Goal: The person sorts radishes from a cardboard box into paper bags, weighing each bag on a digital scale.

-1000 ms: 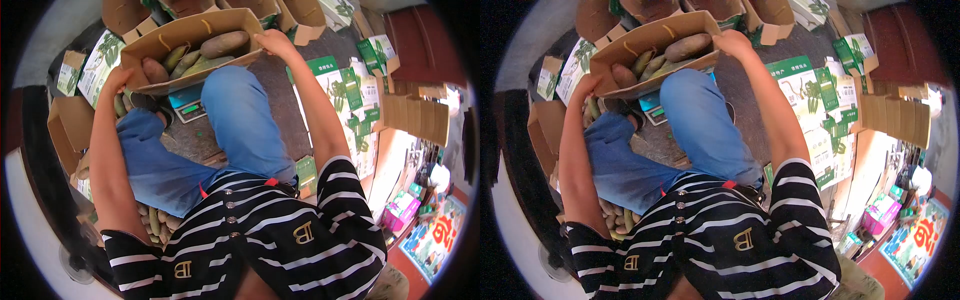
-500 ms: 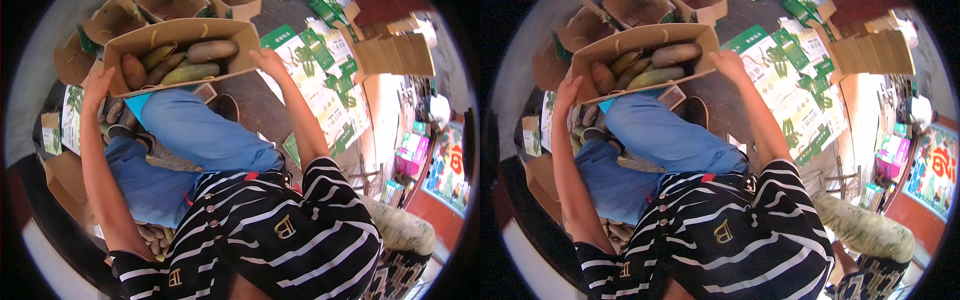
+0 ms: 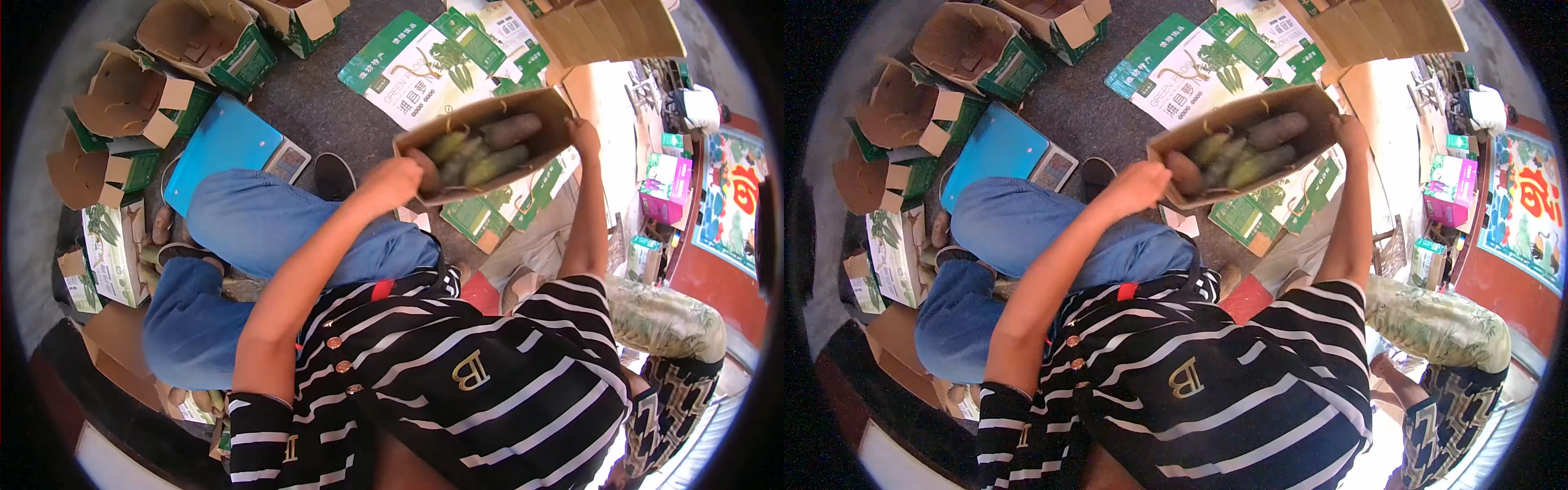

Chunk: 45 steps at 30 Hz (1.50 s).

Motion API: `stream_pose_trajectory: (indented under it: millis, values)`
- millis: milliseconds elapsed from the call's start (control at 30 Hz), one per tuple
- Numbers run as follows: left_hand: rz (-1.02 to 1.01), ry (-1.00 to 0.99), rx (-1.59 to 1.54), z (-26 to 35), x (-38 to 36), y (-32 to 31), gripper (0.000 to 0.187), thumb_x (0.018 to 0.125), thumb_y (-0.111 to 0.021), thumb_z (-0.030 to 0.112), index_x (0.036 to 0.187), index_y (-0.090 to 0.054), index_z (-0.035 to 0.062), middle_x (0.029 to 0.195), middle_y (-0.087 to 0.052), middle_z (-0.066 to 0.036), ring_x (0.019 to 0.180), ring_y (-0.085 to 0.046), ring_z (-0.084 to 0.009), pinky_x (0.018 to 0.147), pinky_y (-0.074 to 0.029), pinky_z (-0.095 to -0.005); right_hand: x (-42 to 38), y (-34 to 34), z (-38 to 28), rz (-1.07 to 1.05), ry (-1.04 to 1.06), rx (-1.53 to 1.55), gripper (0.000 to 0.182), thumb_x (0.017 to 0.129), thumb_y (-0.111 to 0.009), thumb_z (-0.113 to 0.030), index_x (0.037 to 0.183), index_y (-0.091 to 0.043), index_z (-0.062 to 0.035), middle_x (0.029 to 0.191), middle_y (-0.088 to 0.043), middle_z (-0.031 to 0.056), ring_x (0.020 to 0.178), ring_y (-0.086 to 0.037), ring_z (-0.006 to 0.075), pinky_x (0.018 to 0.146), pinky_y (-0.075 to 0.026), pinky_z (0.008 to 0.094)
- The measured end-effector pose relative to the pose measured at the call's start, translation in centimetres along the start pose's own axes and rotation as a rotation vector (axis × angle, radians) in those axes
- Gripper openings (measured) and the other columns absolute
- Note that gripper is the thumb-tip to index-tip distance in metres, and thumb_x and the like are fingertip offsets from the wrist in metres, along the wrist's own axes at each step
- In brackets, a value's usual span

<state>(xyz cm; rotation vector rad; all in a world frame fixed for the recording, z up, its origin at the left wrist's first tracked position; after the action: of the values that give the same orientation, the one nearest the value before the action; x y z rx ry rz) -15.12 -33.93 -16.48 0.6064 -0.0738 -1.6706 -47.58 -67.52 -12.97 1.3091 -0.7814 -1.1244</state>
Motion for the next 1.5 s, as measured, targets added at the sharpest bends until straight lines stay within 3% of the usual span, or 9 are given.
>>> stream_pose_trajectory:
  millis: [100, 233, 600, 700, 833, 933, 1167, 1300, 1500]
  values:
    - [-0.012, -0.115, -0.216, 2.0, -1.5, 2.5, 0.035, 0.096, -0.049, 0.03, 0.078, -0.053, -0.0001, 0.07, -0.059, -0.01, 0.063, -0.061, -0.0188, 0.059, -0.048, -0.0335, 0.3, -2.6, 0.8, 0.007, -0.192, -0.191, 0.044, 0.089, -0.049, -0.045, 0.09, -0.07, -0.0059, 0.094, -0.067, 0.0218, 0.089, -0.064, 0.0397, 0.077, -0.05, 0.0467]
    - [0.252, -0.094, -0.019, 2.6, -8.0, 11.3, 0.028, 0.097, -0.049, 0.025, 0.081, -0.052, 0.0021, 0.073, -0.057, -0.005, 0.068, -0.057, -0.013, 0.063, -0.046, -0.0281, 1.5, -6.1, 4.6, 0.281, -0.334, 0.261, 0.037, 0.086, -0.05, -0.037, 0.098, -0.068, -0.0063, 0.096, -0.065, 0.0235, 0.089, -0.062, 0.0423, 0.078, -0.049, 0.0485]
    - [0.816, 0.186, -0.008, 1.8, -25.4, 20.7, 0.02, 0.094, -0.057, 0.018, 0.086, -0.054, -0.0002, 0.071, -0.051, 0.0, 0.066, -0.044, -0.0084, 0.059, -0.038, -0.0252, -0.5, -0.6, -31.8, 0.361, 0.765, 0.579, 0.02, 0.088, -0.052, -0.016, 0.101, -0.065, -0.0085, 0.103, -0.064, 0.0136, 0.095, -0.06, 0.0333, 0.082, -0.049, 0.0406]
    - [0.887, 0.275, 0.037, -3.4, -27.2, 20.9, 0.021, 0.093, -0.057, 0.017, 0.083, -0.052, -0.0005, 0.068, -0.047, -0.003, 0.064, -0.042, -0.0099, 0.057, -0.037, -0.0262, -0.2, 2.0, -41.1, 0.406, 0.973, 0.559, 0.022, 0.087, -0.054, -0.018, 0.102, -0.064, -0.0062, 0.103, -0.064, 0.0136, 0.098, -0.06, 0.0325, 0.084, -0.048, 0.0412]
    - [0.894, 0.371, 0.777, -4.8, -27.6, 19.9, 0.02, 0.084, -0.064, 0.016, 0.085, -0.052, -0.0001, 0.077, -0.055, -0.018, 0.069, -0.057, -0.0329, 0.062, -0.044, -0.0411, 2.8, 3.0, -50.4, 0.409, 0.951, 0.468, 0.026, 0.083, -0.059, -0.024, 0.102, -0.062, -0.0059, 0.104, -0.064, 0.0149, 0.101, -0.059, 0.0334, 0.088, -0.046, 0.0438]
    - [0.924, 0.43, 0.58, -3.6, -27.7, 20.0, 0.017, 0.083, -0.064, 0.016, 0.085, -0.053, 0.0026, 0.084, -0.059, -0.018, 0.08, -0.057, -0.0395, 0.066, -0.045, -0.0447, 4.2, 2.4, -55.0, 0.445, 0.878, 0.435, 0.03, 0.081, -0.062, -0.029, 0.101, -0.06, -0.007, 0.105, -0.064, 0.0147, 0.104, -0.059, 0.0325, 0.092, -0.042, 0.046]
    - [0.907, 0.461, 0.672, -3.1, -28.6, 19.6, 0.021, 0.083, -0.065, 0.019, 0.088, -0.053, 0.0024, 0.084, -0.058, -0.018, 0.077, -0.058, -0.0386, 0.065, -0.044, -0.046, 3.9, 1.5, -54.8, 0.174, 0.756, -0.029, 0.041, 0.084, -0.061, -0.038, 0.112, -0.06, -0.009, 0.101, -0.067, 0.0139, 0.097, -0.063, 0.0333, 0.087, -0.044, 0.0504]
    - [0.934, 0.435, 0.643, -2.8, -28.8, 19.2, 0.021, 0.082, -0.065, 0.018, 0.087, -0.053, 0.0015, 0.083, -0.057, -0.017, 0.077, -0.057, -0.0378, 0.066, -0.044, -0.0452, 3.6, -1.0, -50.9, 0.089, 0.869, 0.091, 0.031, 0.082, -0.061, -0.039, 0.089, -0.067, -0.0089, 0.086, -0.067, 0.0173, 0.083, -0.064, 0.0362, 0.071, -0.051, 0.0461]
    - [0.921, 0.442, 0.642, -1.5, -29.3, 19.0, 0.022, 0.082, -0.066, 0.018, 0.087, -0.054, 0.0005, 0.083, -0.058, -0.017, 0.078, -0.057, -0.0366, 0.067, -0.044, -0.0445, -2.8, 3.1, -40.0, -0.298, 0.942, 0.057, 0.029, 0.078, -0.061, -0.035, 0.086, -0.068, -0.0087, 0.082, -0.066, 0.0175, 0.078, -0.064, 0.0356, 0.069, -0.051, 0.045]
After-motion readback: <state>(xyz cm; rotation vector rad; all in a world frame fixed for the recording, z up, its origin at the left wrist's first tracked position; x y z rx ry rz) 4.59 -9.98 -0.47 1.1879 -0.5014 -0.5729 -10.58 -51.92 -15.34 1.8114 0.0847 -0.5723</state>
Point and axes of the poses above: each hand's wrist, its own x-axis towards the middle knuckle, its own y-axis out of the back of the hand, z = x × y, the point moved 1 cm from there along x, towards the middle knuckle
